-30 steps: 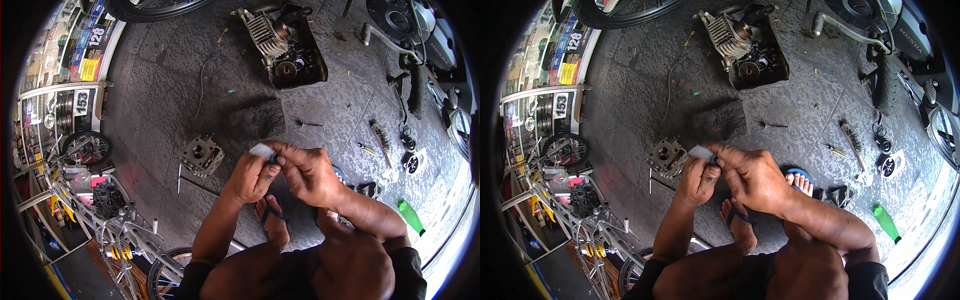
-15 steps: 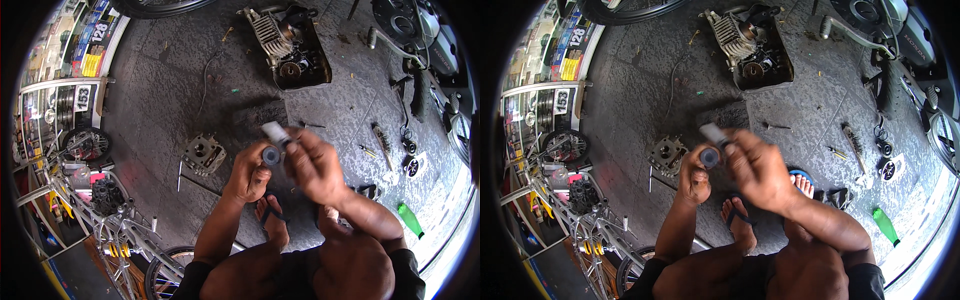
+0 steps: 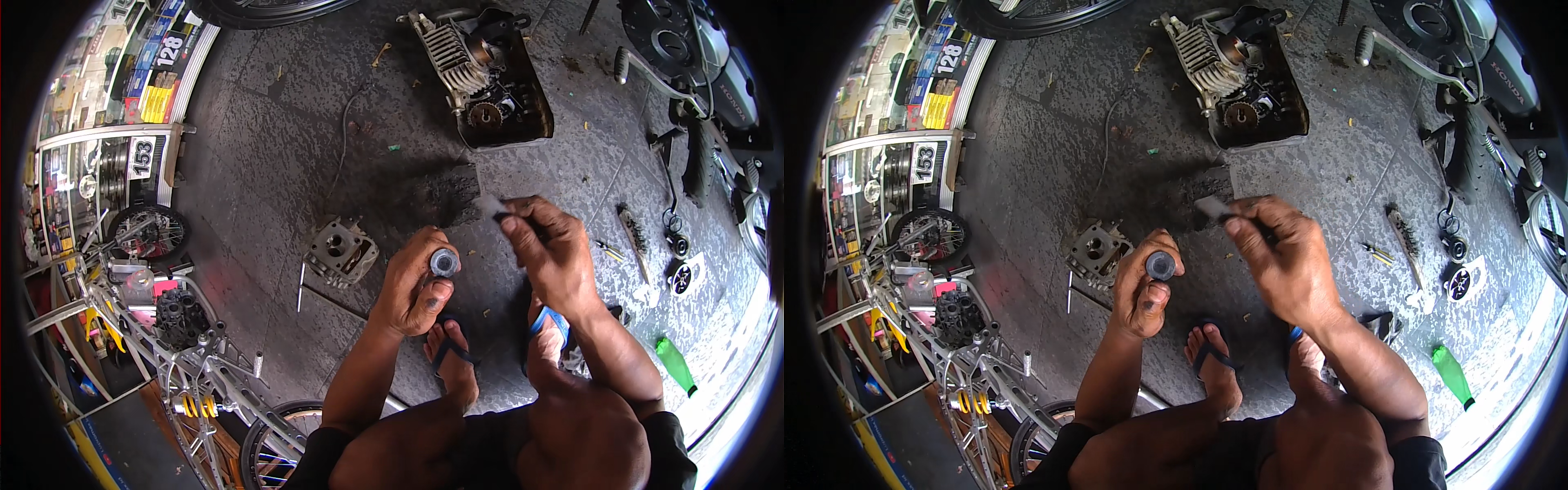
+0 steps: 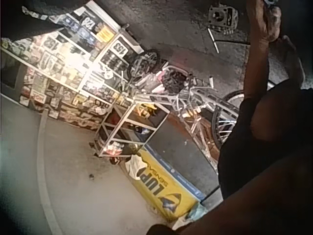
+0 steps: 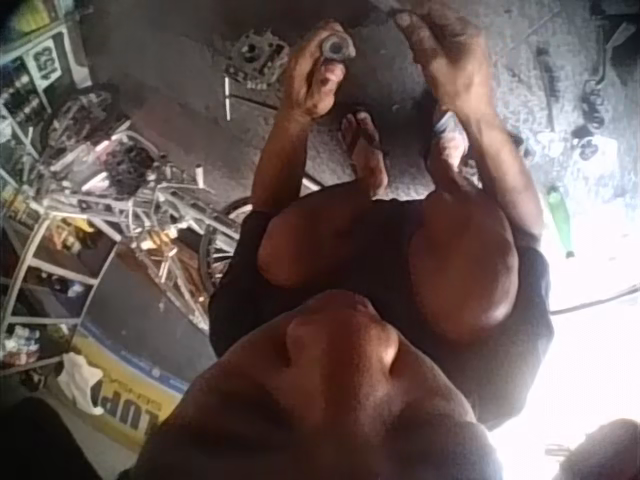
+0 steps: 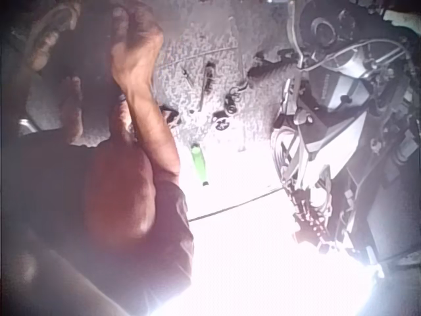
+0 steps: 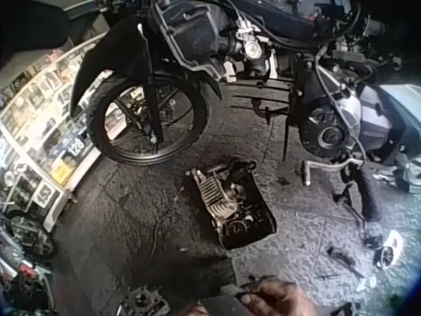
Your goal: The person brushes the exterior of a metal engine component with a wire brush, uses a small tool to scrape the inner circular opening, and затем applies a white lubricant to a smaller cylindrical part.
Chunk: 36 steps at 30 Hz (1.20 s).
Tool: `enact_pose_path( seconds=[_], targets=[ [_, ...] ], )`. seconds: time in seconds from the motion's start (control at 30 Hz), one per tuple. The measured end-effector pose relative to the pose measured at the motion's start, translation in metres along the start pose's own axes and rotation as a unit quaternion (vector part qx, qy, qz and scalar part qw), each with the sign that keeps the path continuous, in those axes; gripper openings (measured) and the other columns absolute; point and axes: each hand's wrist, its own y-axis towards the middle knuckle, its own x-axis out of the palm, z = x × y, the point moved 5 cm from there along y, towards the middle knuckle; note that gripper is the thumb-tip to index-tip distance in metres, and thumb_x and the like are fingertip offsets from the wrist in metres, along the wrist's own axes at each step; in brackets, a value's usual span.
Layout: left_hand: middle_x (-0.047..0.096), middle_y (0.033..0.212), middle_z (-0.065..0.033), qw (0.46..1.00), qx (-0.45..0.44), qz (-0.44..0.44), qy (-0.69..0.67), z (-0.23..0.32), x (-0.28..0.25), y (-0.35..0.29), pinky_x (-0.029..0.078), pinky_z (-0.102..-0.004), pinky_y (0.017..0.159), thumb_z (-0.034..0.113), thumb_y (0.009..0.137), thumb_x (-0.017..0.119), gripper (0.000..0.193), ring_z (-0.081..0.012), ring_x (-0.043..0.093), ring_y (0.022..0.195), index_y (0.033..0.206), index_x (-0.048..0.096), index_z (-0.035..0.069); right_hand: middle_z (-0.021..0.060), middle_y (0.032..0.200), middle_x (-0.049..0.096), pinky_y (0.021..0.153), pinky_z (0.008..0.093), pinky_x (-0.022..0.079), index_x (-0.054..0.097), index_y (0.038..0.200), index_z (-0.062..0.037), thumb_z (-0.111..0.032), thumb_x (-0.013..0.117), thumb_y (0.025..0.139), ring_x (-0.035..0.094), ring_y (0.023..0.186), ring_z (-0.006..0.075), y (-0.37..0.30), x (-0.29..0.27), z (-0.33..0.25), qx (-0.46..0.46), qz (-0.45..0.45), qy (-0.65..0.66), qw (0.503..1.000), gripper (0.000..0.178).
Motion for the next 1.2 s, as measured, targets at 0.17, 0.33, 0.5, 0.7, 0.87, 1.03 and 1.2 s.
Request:
enact_pose_path(
  seconds=[0.17,0.33,0.5,0.7,0.87,1.03,1.2],
  targets=[
    [0.059,0.090,-0.0116,1.000,-0.003,0.002,-0.001,0.001,0.001,-0.004,0.042,-0.0375,0.068,0.052,0.098,0.053,0.055,-0.0233,0.053,0.076,0.104,0.060,-0.002,0.0061,0.089,0.066,0.071,0.0265,0.049,0.068,0.107,0.0013,-0.007,0.065,0.098,0.061,0.081,0.0097,-0.017,0.022,-0.011,0.161,-0.123,0.246,0.948,0.013],
    [0.058,0.094,-0.0138,0.998,-0.048,-0.007,0.036,0.008,0.003,-0.004,0.043,-0.0390,0.071,0.049,0.100,0.051,0.056,-0.0262,0.054,0.079,0.116,0.059,-0.004,0.0102,0.092,0.069,0.076,0.0307,0.052,0.069,0.104,0.0026,-0.004,0.063,0.097,0.066,0.087,0.0156,-0.016,0.030,-0.019,0.172,-0.133,0.253,0.943,0.012],
    [0.057,0.093,-0.0149,0.997,-0.023,-0.028,0.064,0.008,0.008,0.000,0.043,-0.0406,0.073,0.044,0.102,0.051,0.053,-0.0285,0.054,0.081,0.121,0.057,-0.005,0.0146,0.091,0.068,0.075,0.0343,0.054,0.070,0.101,0.0039,-0.001,0.065,0.093,0.069,0.084,0.0247,-0.014,0.030,-0.017,0.116,-0.103,0.208,0.966,0.010],
    [0.057,0.091,-0.0146,0.988,-0.090,-0.057,0.114,0.008,0.013,-0.003,0.043,-0.0422,0.073,0.034,0.103,0.052,0.040,-0.0301,0.055,0.080,0.118,0.057,-0.002,0.0171,0.088,0.067,0.071,0.0363,0.054,0.067,0.095,0.0040,0.003,0.064,0.089,0.069,0.081,0.0300,-0.019,0.034,-0.012,0.020,-0.053,0.169,0.984,0.007],
    [0.061,0.091,-0.0157,0.992,-0.097,-0.048,0.068,0.003,0.013,-0.006,0.048,-0.0399,0.071,0.031,0.102,0.057,0.035,-0.0299,0.061,0.079,0.113,0.059,-0.002,0.0168,0.087,0.067,0.070,0.0362,0.053,0.066,0.094,0.0039,0.003,0.064,0.089,0.068,0.080,0.0297,-0.017,0.032,-0.012,-0.008,-0.063,0.149,0.987,0.006],
    [0.065,0.095,-0.0171,0.989,-0.119,-0.049,0.075,-0.002,0.014,-0.012,0.052,-0.0389,0.072,0.035,0.103,0.057,0.039,-0.0317,0.067,0.082,0.114,0.060,-0.002,0.0167,0.087,0.067,0.069,0.0351,0.054,0.067,0.093,0.0042,0.002,0.064,0.089,0.069,0.079,0.0288,-0.017,0.027,-0.018,-0.044,-0.046,0.095,0.993,0.005],
    [0.058,0.085,-0.0099,0.994,-0.107,-0.008,0.035,0.007,0.012,-0.004,0.046,-0.0325,0.064,0.042,0.103,0.056,0.044,-0.0211,0.055,0.069,0.109,0.061,-0.002,0.0121,0.086,0.068,0.068,0.0317,0.053,0.066,0.095,0.0029,-0.002,0.063,0.094,0.066,0.077,0.0192,-0.012,0.024,-0.020,0.041,-0.077,0.129,0.988,0.006]
  ],
)
